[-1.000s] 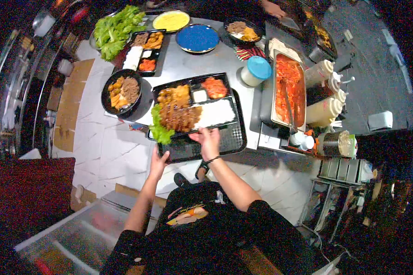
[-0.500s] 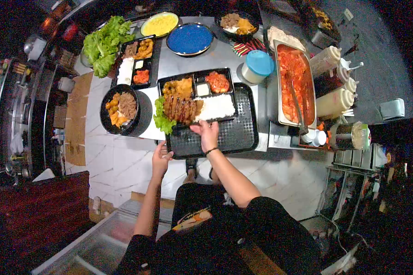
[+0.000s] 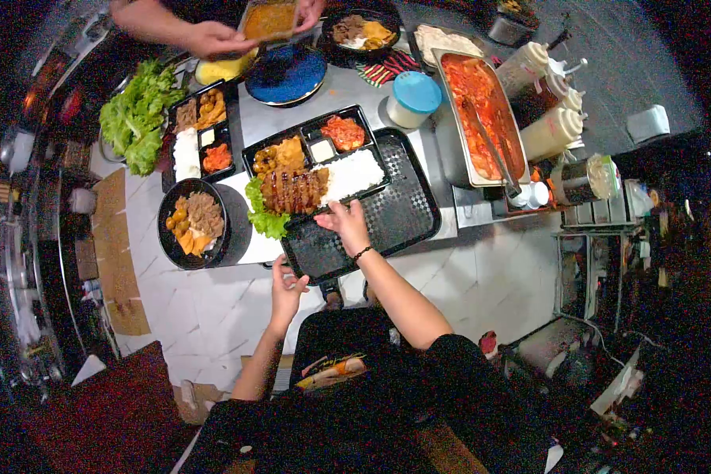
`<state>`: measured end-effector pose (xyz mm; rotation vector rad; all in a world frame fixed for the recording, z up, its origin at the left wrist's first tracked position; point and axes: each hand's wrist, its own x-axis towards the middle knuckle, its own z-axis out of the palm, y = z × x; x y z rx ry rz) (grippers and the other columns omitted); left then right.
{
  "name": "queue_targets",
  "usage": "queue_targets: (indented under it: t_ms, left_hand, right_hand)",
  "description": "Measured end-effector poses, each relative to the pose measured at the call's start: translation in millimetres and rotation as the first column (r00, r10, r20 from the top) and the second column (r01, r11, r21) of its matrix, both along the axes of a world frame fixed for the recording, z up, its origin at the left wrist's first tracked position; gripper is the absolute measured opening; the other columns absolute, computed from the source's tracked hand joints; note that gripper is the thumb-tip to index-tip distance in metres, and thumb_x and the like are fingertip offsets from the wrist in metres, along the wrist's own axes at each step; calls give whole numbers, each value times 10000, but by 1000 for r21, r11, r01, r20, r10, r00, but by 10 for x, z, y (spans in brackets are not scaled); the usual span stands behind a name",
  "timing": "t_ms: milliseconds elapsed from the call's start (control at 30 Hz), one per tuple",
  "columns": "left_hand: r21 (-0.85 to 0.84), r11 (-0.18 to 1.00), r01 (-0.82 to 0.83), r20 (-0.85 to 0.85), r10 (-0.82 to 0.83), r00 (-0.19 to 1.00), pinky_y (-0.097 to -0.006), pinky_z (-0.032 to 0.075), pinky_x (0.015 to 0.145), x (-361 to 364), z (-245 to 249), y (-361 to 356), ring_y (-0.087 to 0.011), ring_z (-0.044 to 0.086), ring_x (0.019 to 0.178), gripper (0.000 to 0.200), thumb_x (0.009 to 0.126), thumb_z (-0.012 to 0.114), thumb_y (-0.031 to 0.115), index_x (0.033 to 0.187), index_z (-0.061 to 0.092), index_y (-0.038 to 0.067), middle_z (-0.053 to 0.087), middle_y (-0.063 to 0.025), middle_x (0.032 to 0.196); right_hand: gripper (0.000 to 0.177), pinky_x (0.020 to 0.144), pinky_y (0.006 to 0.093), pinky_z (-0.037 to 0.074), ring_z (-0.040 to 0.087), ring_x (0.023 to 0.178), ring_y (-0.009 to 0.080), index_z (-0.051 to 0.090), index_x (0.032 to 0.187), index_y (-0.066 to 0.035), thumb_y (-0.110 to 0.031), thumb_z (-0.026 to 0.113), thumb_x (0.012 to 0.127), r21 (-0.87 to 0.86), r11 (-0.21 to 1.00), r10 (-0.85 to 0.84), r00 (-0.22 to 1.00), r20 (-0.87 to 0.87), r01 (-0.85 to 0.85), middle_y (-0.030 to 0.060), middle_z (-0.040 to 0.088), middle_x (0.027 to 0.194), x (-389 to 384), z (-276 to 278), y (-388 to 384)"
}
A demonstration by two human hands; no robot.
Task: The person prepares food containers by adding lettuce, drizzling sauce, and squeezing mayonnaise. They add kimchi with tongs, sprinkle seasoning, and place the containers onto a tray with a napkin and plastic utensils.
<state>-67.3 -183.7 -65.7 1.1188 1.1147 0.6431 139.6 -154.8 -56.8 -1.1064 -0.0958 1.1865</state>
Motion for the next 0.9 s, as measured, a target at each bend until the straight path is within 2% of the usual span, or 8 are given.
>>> queue_targets:
  t_ms: [233, 400, 567, 667, 733, 833, 867, 900]
  left_hand:
    - [-31, 991, 134, -4, -134, 991, -253, 515, 571, -75, 50, 121, -127, 526, 740, 770, 733, 694, 14, 1350, 234, 49, 429, -68, 955]
    - [-37, 985, 167, 35, -166, 985, -258, 519, 569, -133, 35, 115, -120, 517, 741, 796, 723, 705, 18, 1357, 227, 66, 396, -65, 979]
    - [-52, 983, 175, 32, -174, 984, -251, 500, 629, -167, 41, 112, -127, 518, 741, 794, 721, 722, 58, 1352, 240, 82, 410, -71, 956]
    - [-57, 987, 151, 56, -148, 987, -240, 484, 648, -217, 71, 65, -132, 525, 756, 757, 746, 712, 105, 1348, 252, 88, 421, -82, 971]
    - [-47, 988, 146, 47, -144, 988, -247, 479, 637, -358, 74, 22, -126, 529, 771, 683, 783, 680, 136, 1329, 273, 80, 460, -68, 943]
    - [-121, 949, 291, -8, -294, 956, -226, 449, 629, -727, 57, -97, -93, 524, 771, 414, 835, 623, 178, 1183, 450, 35, 532, -10, 813]
    - [-160, 932, 324, -72, -338, 938, -228, 446, 657, -885, -26, -164, -100, 528, 792, 358, 844, 614, 194, 1140, 494, 32, 552, -16, 840]
    - [-197, 910, 364, -132, -393, 910, -229, 444, 685, -1050, -152, -232, -107, 533, 812, 311, 853, 605, 209, 1097, 538, 28, 573, -23, 867]
  right_hand:
    - [326, 652, 385, 540, 635, 725, 293, 293, 875, -83, -222, 588, 862, 63, 998, -19, 999, -37, 21, 142, 530, 885, -23, 81, -52]
    - [324, 656, 391, 544, 630, 707, 281, 332, 874, -70, -244, 604, 853, -41, 998, -58, 997, -43, 56, 129, 527, 819, -21, 94, -74]
    - [331, 651, 381, 547, 636, 713, 284, 353, 908, -56, -268, 602, 854, -80, 995, -58, 998, -8, 57, 154, 549, 824, -50, 171, -97]
    - [344, 646, 364, 546, 640, 731, 280, 366, 960, -44, -287, 590, 861, -93, 996, -20, 1000, -14, 19, 171, 568, 838, -39, 264, -185]
    - [359, 643, 350, 543, 642, 741, 278, 376, 981, -30, -300, 582, 865, -183, 983, -30, 999, 20, 33, 177, 579, 838, -49, 378, -375]
    - [339, 645, 320, 519, 630, 753, 221, 412, 962, -19, -268, 611, 849, -190, 982, 60, 948, 312, 0, 132, 586, 847, -47, 401, -1093]
    - [339, 675, 322, 505, 619, 787, 214, 417, 975, -16, -249, 623, 838, -274, 962, 143, 832, 536, 12, 126, 585, 862, -53, 266, -1447]
    - [342, 705, 323, 491, 608, 820, 208, 423, 987, -13, -230, 634, 828, -356, 932, 230, 661, 714, 61, 121, 584, 877, -67, 167, -1814]
